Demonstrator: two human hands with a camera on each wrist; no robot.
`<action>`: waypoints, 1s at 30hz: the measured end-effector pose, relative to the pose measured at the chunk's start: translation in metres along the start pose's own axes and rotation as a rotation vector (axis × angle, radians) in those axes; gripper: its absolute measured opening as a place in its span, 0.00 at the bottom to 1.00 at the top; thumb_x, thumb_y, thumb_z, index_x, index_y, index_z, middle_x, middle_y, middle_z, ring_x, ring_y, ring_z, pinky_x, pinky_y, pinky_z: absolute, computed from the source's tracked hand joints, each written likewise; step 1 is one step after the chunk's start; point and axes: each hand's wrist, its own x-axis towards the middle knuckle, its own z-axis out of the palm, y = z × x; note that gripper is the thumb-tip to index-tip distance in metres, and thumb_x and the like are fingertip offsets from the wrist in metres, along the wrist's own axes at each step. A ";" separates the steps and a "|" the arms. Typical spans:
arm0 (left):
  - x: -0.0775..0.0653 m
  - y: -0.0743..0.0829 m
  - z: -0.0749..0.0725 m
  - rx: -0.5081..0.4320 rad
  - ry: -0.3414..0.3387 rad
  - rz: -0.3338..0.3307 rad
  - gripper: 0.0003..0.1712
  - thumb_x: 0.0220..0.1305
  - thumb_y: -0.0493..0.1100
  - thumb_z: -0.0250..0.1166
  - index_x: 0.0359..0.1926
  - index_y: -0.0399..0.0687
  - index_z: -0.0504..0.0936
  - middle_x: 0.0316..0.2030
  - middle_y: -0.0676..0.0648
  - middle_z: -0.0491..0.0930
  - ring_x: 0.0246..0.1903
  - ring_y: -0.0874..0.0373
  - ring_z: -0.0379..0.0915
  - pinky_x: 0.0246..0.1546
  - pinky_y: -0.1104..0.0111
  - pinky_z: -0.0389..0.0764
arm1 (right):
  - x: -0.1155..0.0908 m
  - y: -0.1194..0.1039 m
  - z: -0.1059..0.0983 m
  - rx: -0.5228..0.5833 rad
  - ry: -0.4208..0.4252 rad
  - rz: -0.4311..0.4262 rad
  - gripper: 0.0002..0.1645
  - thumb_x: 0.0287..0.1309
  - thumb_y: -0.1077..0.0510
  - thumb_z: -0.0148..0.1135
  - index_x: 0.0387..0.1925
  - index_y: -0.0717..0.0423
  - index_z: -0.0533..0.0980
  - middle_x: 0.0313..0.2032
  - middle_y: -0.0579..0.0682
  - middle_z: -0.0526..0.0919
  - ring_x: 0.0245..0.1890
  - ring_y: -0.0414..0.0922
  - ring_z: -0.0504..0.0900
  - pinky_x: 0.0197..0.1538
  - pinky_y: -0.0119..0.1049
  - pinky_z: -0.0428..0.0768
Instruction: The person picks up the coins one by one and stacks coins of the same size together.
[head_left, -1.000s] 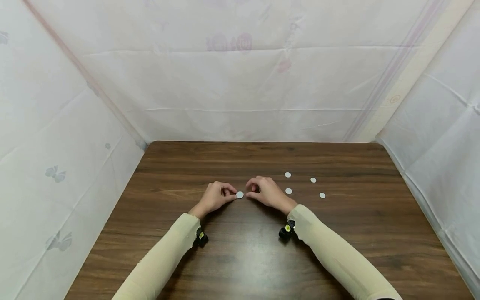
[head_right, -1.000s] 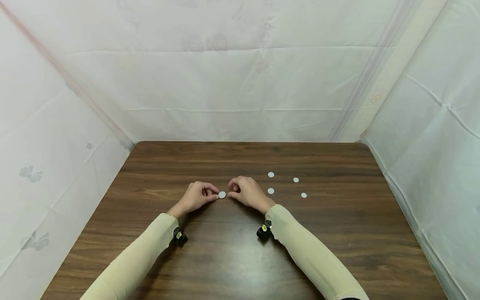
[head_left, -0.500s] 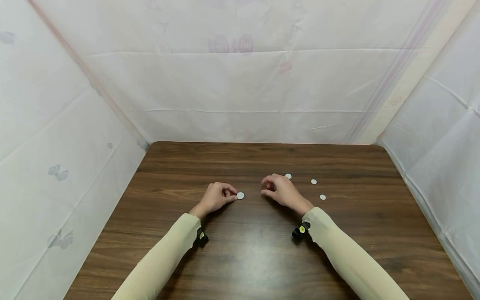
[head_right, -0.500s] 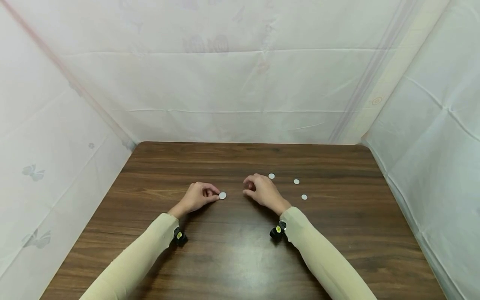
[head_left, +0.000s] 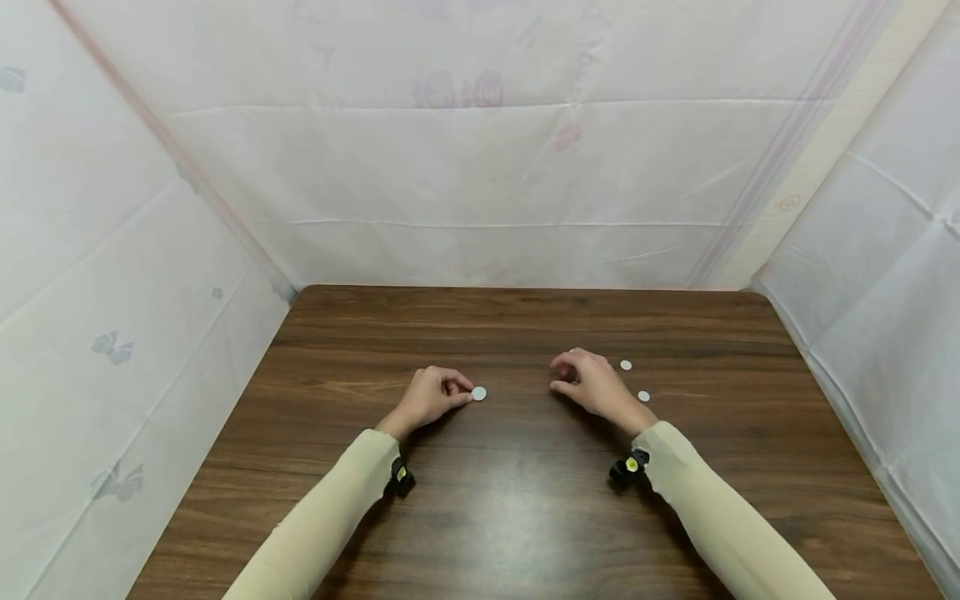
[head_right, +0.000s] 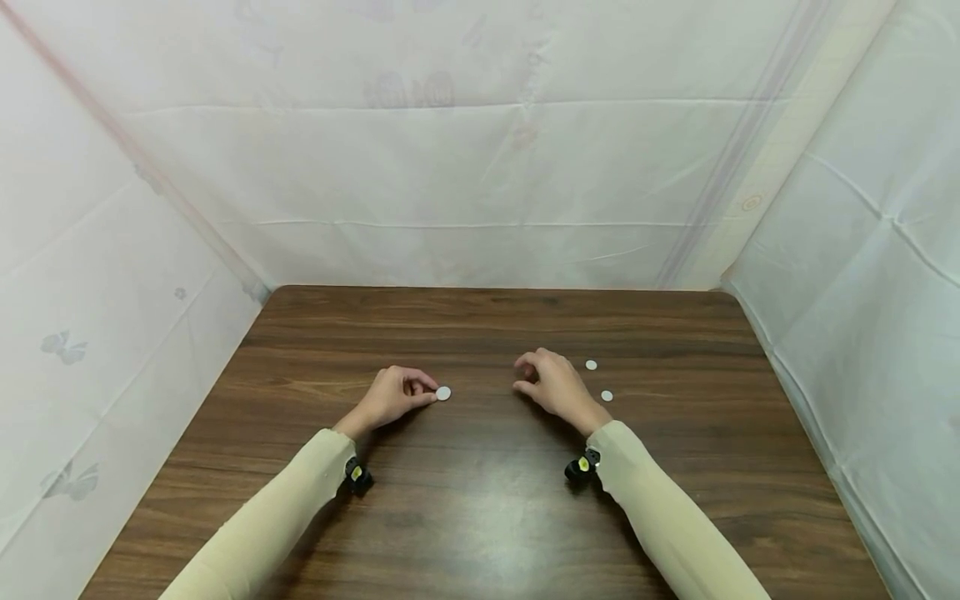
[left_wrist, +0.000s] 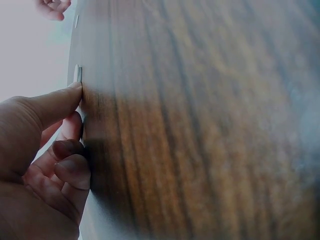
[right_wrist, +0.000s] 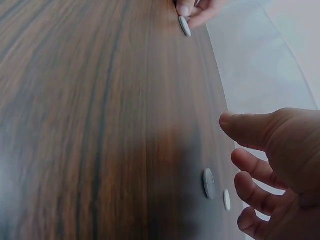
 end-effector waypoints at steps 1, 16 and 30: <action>0.000 0.000 0.000 -0.001 0.000 0.002 0.03 0.61 0.42 0.77 0.36 0.50 0.91 0.19 0.58 0.78 0.19 0.64 0.68 0.24 0.71 0.70 | -0.001 0.001 -0.001 -0.003 0.006 -0.001 0.16 0.59 0.55 0.76 0.48 0.54 0.84 0.36 0.45 0.81 0.30 0.41 0.75 0.36 0.38 0.75; -0.001 -0.001 0.000 -0.011 -0.007 0.005 0.03 0.61 0.42 0.77 0.36 0.50 0.91 0.20 0.57 0.78 0.19 0.63 0.68 0.25 0.70 0.70 | -0.020 0.017 -0.014 -0.086 0.038 0.035 0.13 0.56 0.54 0.78 0.41 0.54 0.86 0.37 0.48 0.84 0.38 0.50 0.82 0.47 0.55 0.75; 0.001 0.001 -0.001 -0.013 -0.010 -0.003 0.04 0.61 0.41 0.77 0.37 0.49 0.91 0.20 0.56 0.78 0.19 0.64 0.68 0.25 0.71 0.70 | -0.025 0.023 -0.014 -0.129 0.037 0.053 0.13 0.55 0.54 0.79 0.40 0.54 0.87 0.37 0.49 0.85 0.40 0.53 0.80 0.44 0.53 0.73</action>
